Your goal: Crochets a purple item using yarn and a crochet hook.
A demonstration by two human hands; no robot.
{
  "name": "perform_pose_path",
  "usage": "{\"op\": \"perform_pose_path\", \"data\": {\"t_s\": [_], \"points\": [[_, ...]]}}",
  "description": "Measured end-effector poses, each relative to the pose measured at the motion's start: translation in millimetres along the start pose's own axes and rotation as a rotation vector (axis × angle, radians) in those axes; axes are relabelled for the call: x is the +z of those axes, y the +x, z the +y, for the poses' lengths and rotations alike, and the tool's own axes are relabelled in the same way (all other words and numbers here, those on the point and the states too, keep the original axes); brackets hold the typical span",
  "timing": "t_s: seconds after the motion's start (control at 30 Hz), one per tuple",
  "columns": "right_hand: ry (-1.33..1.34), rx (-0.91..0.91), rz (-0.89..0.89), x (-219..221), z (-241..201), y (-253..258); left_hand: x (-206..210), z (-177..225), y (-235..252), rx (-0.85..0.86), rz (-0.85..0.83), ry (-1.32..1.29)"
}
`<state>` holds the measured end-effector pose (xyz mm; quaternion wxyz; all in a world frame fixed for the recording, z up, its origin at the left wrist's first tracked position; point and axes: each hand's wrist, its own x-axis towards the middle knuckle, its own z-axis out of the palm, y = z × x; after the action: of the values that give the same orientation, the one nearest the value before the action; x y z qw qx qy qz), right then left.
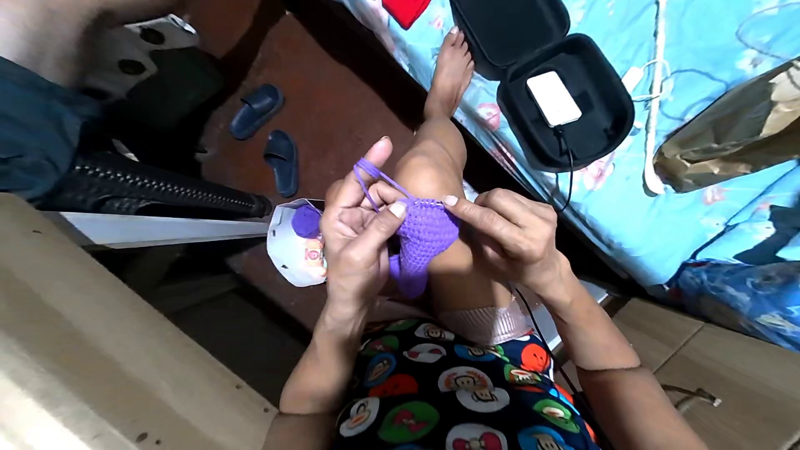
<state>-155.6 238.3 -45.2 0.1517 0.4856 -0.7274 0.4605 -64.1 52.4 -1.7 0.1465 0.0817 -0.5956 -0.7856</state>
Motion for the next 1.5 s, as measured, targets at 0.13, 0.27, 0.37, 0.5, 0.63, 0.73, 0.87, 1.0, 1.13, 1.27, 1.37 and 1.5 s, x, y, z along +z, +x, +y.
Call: {"op": "perform_pose_path", "data": {"t_s": [0.13,0.27,0.37,0.5,0.63,0.73,0.87,1.0,1.13,1.27,1.37,1.5], "points": [[0.198,0.052,-0.031,-4.0,4.8,-1.1,-1.1,0.9,2.3,-0.036,-0.009,-0.012],[0.683,0.301,-0.050,-4.0,-2.3,5.3,7.0,-5.5,-3.2,0.103,-0.009,0.189],[0.979,0.525,-0.047,-0.6,-12.5,13.5,19.1,-15.4,-8.8,0.248,0.024,0.378],[1.092,0.633,-0.043,-0.8,-12.7,15.2,-0.9,-8.6,-4.8,0.124,-0.023,0.187],[1.080,0.682,-0.033,-5.2,-9.4,14.8,-48.7,5.0,5.7,-0.081,-0.233,0.072],[1.086,0.670,-0.036,-0.9,-11.9,14.2,-64.4,4.4,6.6,-0.071,-0.310,-0.081],[0.989,0.643,-0.042,0.3,-18.2,15.6,-40.4,9.5,6.7,0.027,-0.285,-0.014],[0.902,0.594,-0.052,0.3,-22.5,15.0,-9.1,12.8,3.9,0.062,-0.140,0.236],[0.712,0.541,-0.047,2.9,-21.6,11.9,2.2,9.6,3.2,0.025,-0.018,0.232],[0.430,0.420,-0.063,7.1,-11.8,2.8,2.7,8.0,2.3,-0.028,0.032,0.177],[0.308,0.301,-0.085,4.8,-3.8,-1.1,3.4,9.1,3.0,-0.085,0.066,0.123],[0.124,0.168,-0.099,0.9,0.5,-1.0,3.5,7.4,3.4,-0.084,0.079,0.109]]}}
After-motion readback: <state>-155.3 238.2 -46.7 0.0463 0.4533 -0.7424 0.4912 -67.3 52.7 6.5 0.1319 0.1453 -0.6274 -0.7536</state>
